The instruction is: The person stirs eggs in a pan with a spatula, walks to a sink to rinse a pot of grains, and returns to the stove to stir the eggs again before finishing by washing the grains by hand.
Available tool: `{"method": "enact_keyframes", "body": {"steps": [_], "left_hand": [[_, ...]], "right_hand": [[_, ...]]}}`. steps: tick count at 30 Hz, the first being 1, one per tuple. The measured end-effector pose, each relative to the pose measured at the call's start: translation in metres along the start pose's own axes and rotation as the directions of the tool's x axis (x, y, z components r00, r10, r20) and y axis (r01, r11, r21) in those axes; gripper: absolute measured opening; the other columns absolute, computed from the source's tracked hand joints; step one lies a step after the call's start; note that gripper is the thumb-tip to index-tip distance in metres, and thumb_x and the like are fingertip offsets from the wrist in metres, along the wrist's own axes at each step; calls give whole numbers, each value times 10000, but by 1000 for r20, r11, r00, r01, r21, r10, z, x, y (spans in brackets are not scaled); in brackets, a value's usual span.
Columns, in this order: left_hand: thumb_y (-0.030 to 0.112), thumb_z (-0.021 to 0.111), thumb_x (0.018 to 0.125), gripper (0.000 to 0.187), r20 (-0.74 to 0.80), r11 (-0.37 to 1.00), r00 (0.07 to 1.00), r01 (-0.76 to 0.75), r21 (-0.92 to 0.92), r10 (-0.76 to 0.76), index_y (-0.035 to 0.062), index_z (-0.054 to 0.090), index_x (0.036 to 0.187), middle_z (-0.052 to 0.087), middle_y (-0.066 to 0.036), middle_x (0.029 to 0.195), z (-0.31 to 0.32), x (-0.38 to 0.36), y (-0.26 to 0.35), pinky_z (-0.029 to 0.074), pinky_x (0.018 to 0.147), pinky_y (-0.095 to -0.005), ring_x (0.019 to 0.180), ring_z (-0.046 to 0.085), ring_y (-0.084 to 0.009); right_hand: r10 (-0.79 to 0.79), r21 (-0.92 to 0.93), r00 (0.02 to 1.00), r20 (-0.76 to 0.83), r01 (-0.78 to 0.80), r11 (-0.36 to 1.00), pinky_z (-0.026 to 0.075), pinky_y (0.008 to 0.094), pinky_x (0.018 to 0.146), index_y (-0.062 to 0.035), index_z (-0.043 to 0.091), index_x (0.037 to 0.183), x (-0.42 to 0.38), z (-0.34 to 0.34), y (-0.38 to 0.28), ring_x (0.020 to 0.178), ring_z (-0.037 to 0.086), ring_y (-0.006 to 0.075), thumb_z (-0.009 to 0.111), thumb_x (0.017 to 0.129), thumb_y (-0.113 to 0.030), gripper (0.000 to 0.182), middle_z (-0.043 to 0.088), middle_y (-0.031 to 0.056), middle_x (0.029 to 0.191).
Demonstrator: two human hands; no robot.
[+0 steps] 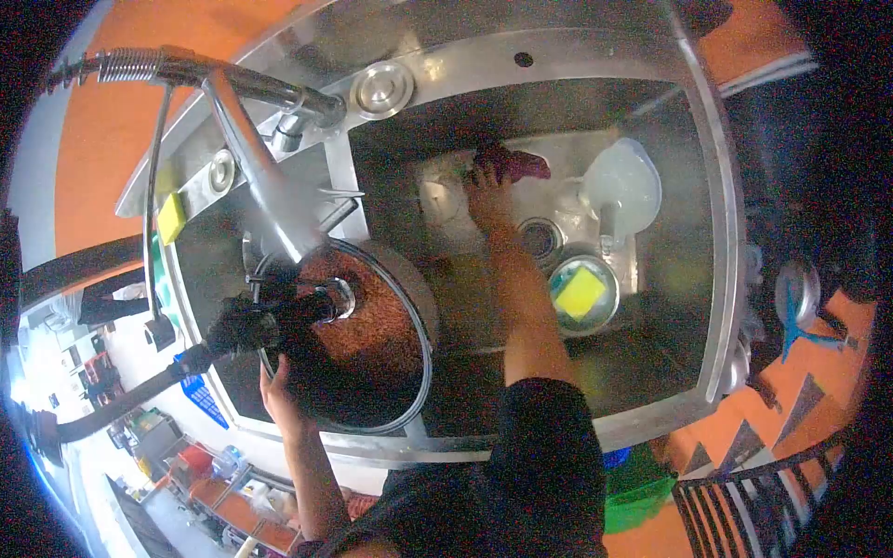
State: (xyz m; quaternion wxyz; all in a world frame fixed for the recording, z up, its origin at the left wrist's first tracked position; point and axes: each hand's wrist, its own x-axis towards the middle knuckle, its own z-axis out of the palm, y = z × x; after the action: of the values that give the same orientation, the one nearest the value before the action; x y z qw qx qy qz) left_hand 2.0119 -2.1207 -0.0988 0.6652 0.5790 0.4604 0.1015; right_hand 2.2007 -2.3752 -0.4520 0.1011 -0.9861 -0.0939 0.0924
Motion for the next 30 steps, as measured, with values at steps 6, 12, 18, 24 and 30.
{"method": "enact_keyframes", "body": {"steps": [6,12,18,24,30], "left_hand": [[98,553,882,250,30,1000,999,13,12,-13,47,552,1127,618,-46,987,-10,3,-2,467,760,-291,847,586,-157],[102,522,899,252,101,995,993,70,-69,-63,48,551,1143,616,-40,986,-13,3,-1,462,770,-290,866,582,-153],[259,527,900,377,192,966,947,252,62,-259,19,503,1190,570,-105,1104,-29,18,-7,442,834,-342,973,553,-228],[273,529,905,373,166,961,959,195,196,-228,20,511,1178,578,-94,1066,-26,13,2,441,823,-345,949,546,-207],[246,516,914,329,220,975,952,192,109,-212,25,532,1157,583,-67,1056,-30,21,-7,436,795,-334,917,535,-177]], "right_hand": [[523,-233,823,224,-476,848,309,514,996,-47,459,1247,-61,-90,24,1280,345,316,570,844,-284,481,420,161,1335],[360,797,724,-589,445,410,397,430,888,0,495,1165,-65,-281,-73,943,561,335,576,848,-329,465,586,195,991],[-238,150,702,-672,443,884,370,439,869,-4,534,1115,-84,-380,-140,922,582,253,608,805,-412,517,637,123,902],[-261,-29,762,-593,303,952,350,447,857,-92,608,1065,-73,-396,-98,948,564,262,543,848,-449,423,650,85,901],[-187,262,642,-744,536,802,424,395,767,-73,590,1066,-74,-419,-114,866,588,258,573,862,-319,320,624,111,918]]}}
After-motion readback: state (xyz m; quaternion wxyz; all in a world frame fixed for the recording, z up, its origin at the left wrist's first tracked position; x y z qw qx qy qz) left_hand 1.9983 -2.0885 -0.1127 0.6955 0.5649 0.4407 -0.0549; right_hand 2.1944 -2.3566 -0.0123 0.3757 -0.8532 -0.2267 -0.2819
